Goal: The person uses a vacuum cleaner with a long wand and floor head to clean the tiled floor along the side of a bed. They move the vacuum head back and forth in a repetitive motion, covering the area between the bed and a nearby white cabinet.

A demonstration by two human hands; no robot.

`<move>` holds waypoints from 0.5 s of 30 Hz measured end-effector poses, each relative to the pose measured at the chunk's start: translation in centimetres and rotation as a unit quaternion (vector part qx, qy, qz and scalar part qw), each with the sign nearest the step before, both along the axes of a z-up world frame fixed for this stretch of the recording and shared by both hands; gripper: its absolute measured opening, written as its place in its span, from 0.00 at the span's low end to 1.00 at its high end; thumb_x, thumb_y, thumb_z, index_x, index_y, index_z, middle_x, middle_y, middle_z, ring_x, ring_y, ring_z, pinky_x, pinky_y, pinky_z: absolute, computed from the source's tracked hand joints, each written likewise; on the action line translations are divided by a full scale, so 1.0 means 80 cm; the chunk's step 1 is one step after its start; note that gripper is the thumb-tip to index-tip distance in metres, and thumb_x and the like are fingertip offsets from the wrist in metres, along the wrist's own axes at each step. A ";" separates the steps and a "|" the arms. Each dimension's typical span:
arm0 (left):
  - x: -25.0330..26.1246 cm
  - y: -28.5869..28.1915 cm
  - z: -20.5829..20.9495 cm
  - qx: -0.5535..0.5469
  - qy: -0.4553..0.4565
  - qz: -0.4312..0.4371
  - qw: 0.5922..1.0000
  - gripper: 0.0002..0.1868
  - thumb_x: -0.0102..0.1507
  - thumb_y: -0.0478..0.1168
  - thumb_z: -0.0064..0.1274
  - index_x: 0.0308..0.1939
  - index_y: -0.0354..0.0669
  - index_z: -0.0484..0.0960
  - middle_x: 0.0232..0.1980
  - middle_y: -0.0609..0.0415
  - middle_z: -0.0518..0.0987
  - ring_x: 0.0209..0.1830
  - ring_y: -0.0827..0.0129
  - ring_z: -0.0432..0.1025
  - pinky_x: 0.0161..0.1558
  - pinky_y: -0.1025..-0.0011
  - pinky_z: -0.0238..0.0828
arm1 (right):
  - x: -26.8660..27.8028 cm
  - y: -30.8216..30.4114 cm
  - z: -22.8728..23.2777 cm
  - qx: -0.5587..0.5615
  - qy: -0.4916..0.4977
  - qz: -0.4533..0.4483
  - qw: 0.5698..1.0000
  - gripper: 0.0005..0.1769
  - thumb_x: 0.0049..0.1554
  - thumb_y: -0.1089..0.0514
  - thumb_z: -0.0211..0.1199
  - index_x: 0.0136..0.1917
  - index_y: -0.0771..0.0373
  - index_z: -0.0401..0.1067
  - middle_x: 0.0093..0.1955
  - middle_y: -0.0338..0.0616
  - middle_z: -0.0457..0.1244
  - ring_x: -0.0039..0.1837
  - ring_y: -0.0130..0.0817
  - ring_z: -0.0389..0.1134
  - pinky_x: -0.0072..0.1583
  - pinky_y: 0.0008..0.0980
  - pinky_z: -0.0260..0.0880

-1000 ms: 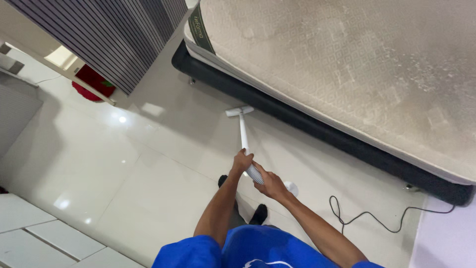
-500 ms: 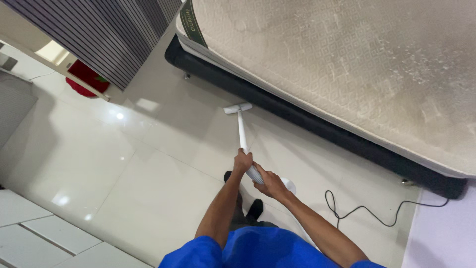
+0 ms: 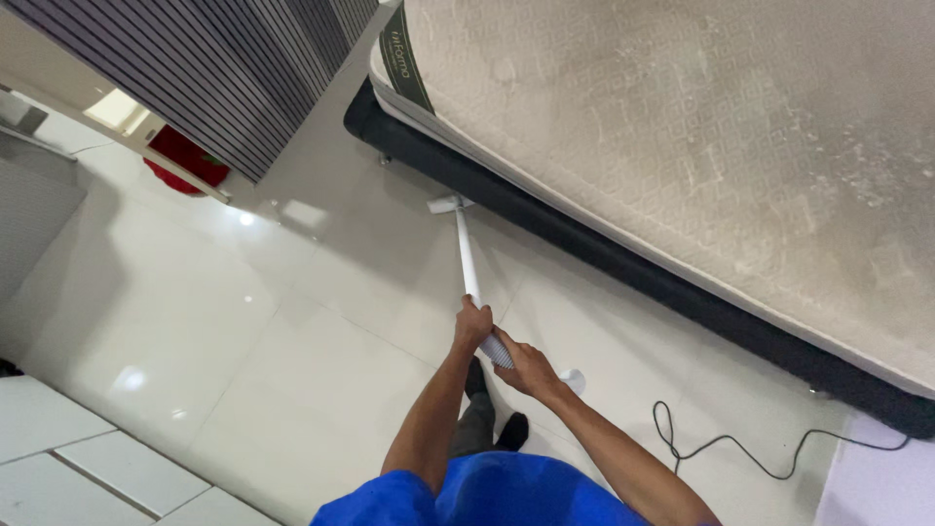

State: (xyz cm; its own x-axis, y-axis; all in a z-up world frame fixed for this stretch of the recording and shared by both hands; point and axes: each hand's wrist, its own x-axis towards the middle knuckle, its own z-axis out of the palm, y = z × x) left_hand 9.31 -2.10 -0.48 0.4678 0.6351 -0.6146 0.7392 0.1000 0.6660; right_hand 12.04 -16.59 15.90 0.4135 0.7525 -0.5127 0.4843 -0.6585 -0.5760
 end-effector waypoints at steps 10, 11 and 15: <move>0.018 0.091 0.001 0.003 0.000 0.016 1.000 0.39 0.61 0.46 0.46 0.74 0.36 0.55 0.57 0.21 0.76 0.60 0.33 0.73 0.63 0.51 0.69 | 0.030 0.086 0.001 0.041 -0.003 0.019 0.999 0.48 0.51 0.56 0.67 0.80 0.48 0.50 0.53 0.60 0.70 0.55 0.57 0.73 0.58 0.50 0.72; 0.018 0.098 0.001 0.013 -0.009 0.017 1.000 0.39 0.61 0.47 0.46 0.74 0.35 0.55 0.57 0.21 0.76 0.60 0.33 0.73 0.64 0.51 0.69 | 0.031 0.093 0.001 0.048 -0.002 0.023 0.999 0.48 0.50 0.56 0.67 0.80 0.48 0.50 0.54 0.60 0.70 0.55 0.57 0.73 0.58 0.50 0.72; 0.017 0.117 0.004 0.005 0.022 -0.006 1.000 0.41 0.60 0.46 0.44 0.77 0.41 0.55 0.59 0.23 0.75 0.62 0.34 0.72 0.66 0.53 0.67 | 0.029 0.106 0.002 0.034 0.001 0.034 0.999 0.48 0.52 0.54 0.67 0.80 0.47 0.50 0.54 0.60 0.70 0.55 0.57 0.73 0.58 0.50 0.72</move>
State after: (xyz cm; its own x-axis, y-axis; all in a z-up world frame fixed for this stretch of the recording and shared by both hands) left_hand 10.70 7.23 -0.12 0.4471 0.6367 -0.6283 0.7694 0.0845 0.6331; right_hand 14.35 -8.11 16.04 0.3593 0.8122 -0.4595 0.5253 -0.5831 -0.6197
